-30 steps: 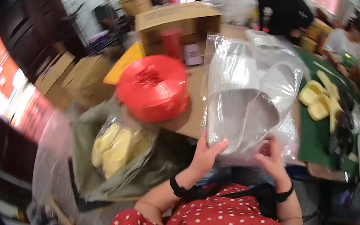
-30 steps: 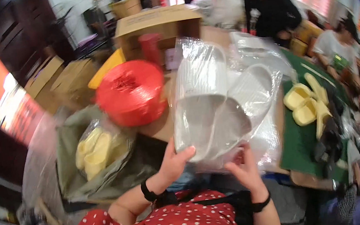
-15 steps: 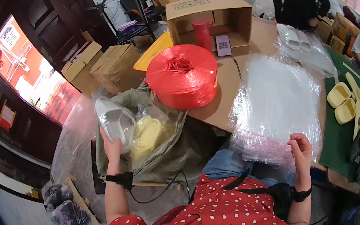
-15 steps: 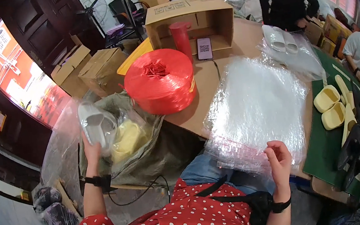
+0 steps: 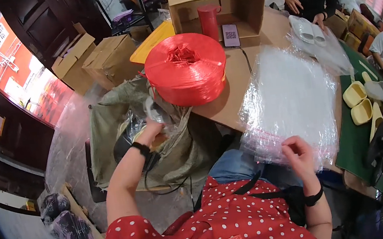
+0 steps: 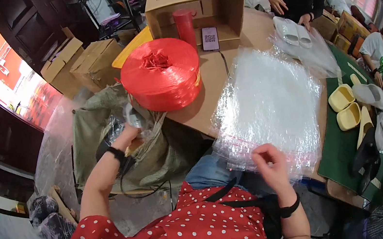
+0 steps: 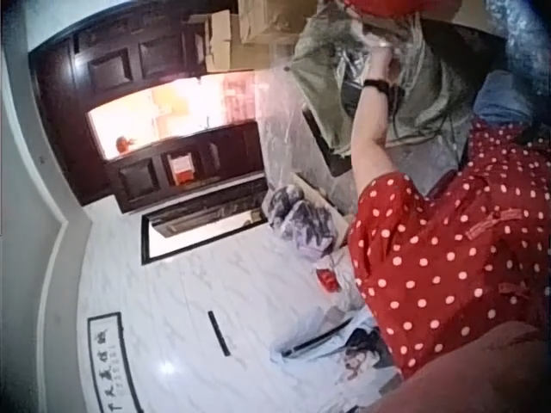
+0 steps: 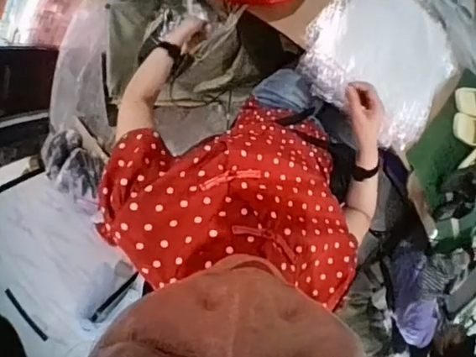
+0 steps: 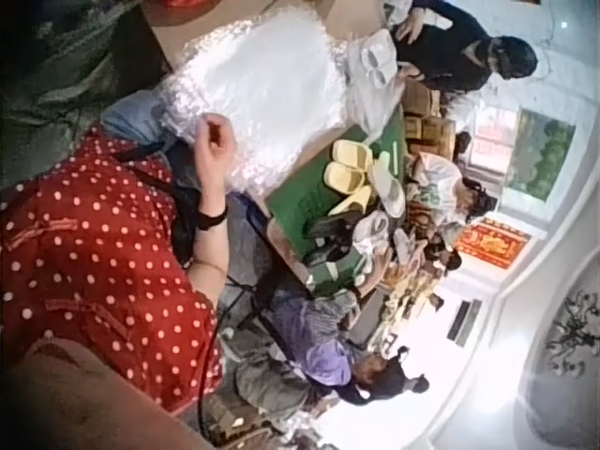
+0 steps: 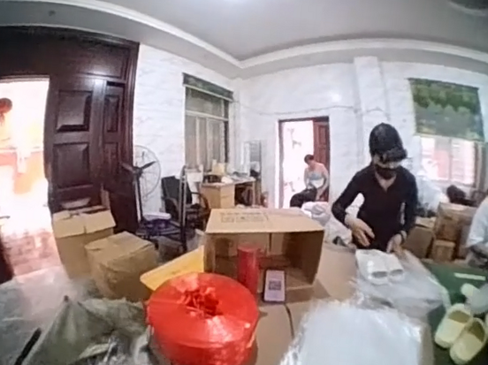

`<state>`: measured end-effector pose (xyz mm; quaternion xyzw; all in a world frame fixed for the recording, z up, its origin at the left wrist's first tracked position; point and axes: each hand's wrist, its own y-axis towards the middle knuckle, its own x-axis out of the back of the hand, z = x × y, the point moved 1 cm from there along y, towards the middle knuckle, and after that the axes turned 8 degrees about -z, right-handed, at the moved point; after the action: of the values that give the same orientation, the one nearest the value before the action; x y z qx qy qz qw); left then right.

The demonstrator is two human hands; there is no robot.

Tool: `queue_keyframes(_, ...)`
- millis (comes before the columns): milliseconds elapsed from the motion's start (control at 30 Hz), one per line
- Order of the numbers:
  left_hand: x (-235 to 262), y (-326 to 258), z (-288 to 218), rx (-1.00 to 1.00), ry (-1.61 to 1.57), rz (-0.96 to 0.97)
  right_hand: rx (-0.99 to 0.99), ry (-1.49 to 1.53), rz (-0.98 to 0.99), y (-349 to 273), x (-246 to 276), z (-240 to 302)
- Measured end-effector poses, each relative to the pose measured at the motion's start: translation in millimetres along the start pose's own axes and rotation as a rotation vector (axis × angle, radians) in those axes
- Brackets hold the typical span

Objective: The recorder takes pairs of slides/sandals from a large bag and packs them into individual clear plastic bags.

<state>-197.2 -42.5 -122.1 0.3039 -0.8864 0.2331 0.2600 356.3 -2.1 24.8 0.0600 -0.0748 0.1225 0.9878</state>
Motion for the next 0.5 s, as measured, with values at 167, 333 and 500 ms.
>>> queue_keyframes(167,-4.4,-8.7,-37.4,0.125,0.104,0.236,0.138,-0.227,0.423,12.5,-59.1,32.7)
queue_keyframes(333,33.6,-154.8,-114.9,-0.689,0.083,-0.298,0.094,-0.051,0.490,47.1,-141.1,-50.4)
queue_keyframes(500,24.2,-271.8,-5.5,0.299,-0.646,0.295,-0.392,-0.523,0.467,112.8,-252.0,-111.7)
